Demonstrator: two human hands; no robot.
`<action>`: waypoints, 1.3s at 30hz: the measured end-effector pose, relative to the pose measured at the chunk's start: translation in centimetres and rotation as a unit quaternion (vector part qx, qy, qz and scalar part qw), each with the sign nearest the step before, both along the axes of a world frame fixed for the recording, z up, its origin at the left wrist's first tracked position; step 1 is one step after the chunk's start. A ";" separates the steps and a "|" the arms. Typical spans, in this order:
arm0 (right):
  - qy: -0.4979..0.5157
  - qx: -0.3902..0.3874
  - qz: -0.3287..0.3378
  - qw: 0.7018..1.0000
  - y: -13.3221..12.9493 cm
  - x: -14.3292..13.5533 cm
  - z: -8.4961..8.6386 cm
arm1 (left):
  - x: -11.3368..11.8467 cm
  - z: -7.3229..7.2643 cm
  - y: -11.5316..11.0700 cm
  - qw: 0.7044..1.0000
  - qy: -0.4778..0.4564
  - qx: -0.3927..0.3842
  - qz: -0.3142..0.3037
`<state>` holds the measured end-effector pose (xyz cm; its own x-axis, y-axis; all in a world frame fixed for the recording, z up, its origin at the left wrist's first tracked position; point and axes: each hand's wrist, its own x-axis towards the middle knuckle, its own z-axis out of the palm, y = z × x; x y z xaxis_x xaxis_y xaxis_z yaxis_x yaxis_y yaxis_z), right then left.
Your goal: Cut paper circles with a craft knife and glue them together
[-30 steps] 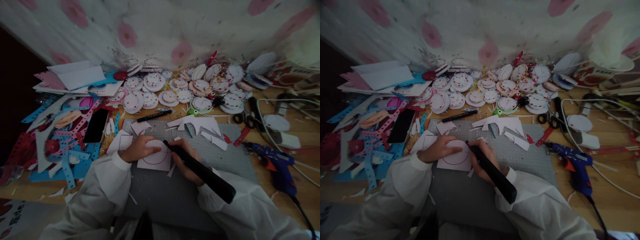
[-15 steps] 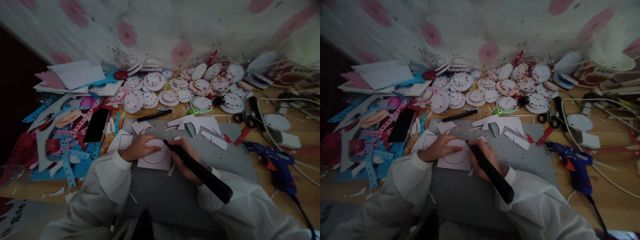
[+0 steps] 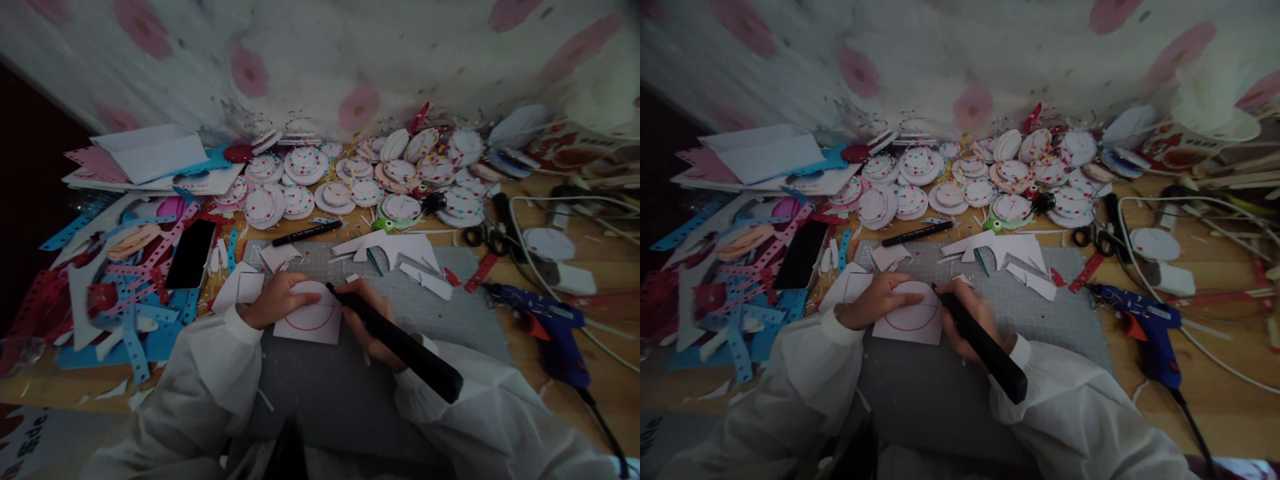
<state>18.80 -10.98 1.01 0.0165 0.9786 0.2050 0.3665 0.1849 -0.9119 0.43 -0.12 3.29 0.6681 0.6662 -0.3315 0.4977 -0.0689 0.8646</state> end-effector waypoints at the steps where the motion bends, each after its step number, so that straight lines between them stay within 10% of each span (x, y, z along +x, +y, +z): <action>1: -0.002 -0.005 0.004 1.000 -0.1 0.0 0.0 | 0.0 0.0 0.0 1.000 0.001 -0.007 0.005; 39: -0.006 0.013 0.026 1.000 -0.7 0.4 0.3 | 0.1 0.4 0.1 0.992 -0.030 -0.110 0.050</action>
